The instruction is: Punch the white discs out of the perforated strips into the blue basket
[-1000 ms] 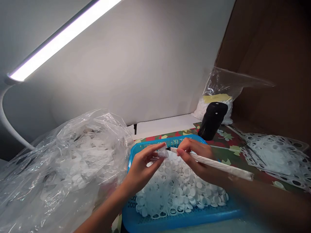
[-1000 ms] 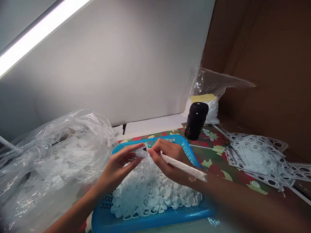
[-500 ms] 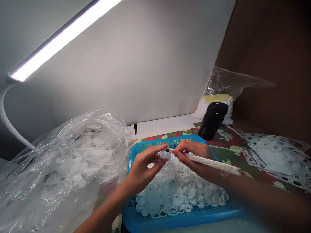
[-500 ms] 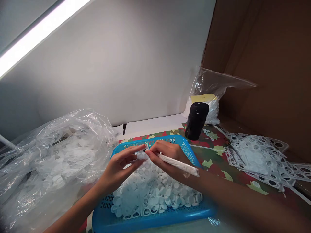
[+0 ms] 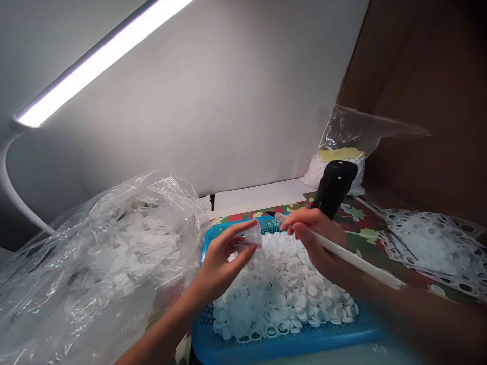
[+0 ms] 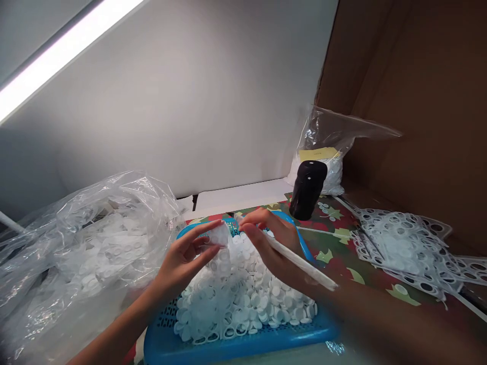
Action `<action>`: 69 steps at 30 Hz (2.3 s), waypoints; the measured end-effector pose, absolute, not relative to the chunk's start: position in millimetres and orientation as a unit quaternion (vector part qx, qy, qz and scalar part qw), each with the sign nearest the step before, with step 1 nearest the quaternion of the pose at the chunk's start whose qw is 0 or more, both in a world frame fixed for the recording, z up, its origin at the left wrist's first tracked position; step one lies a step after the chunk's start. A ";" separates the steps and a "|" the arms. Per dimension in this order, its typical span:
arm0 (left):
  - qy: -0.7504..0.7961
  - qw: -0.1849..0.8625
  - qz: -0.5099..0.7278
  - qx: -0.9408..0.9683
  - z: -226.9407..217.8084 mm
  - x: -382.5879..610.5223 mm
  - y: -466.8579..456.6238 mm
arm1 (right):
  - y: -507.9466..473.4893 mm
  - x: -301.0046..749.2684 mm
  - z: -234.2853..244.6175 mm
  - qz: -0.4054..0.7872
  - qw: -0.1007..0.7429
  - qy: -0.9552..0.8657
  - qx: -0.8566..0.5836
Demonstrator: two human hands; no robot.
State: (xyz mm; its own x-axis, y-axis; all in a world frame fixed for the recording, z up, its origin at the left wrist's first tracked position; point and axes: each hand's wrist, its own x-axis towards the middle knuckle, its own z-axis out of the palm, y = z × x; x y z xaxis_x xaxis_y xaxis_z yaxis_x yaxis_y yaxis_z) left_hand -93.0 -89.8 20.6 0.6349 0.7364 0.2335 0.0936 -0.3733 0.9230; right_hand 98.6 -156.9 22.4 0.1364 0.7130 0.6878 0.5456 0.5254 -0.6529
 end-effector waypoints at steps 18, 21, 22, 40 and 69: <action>0.260 0.598 0.322 0.686 15.2 -91.3 -84.4 | -141.1 100.9 20.9 0.470 0.504 -0.599 -0.407; 0.260 0.644 0.306 0.651 15.3 -92.0 -80.0 | -141.4 100.7 22.0 0.479 0.494 -0.598 -0.410; 0.257 0.661 0.303 0.636 15.2 -92.1 -78.6 | -141.5 100.6 22.4 0.485 0.491 -0.597 -0.408; 0.291 0.606 0.386 0.632 16.6 -91.6 -80.5 | -140.4 105.8 17.5 0.490 0.522 -0.595 -0.365; 0.340 0.614 0.469 0.537 18.6 -92.7 -75.7 | -134.9 104.4 25.7 0.499 0.613 -0.478 -0.382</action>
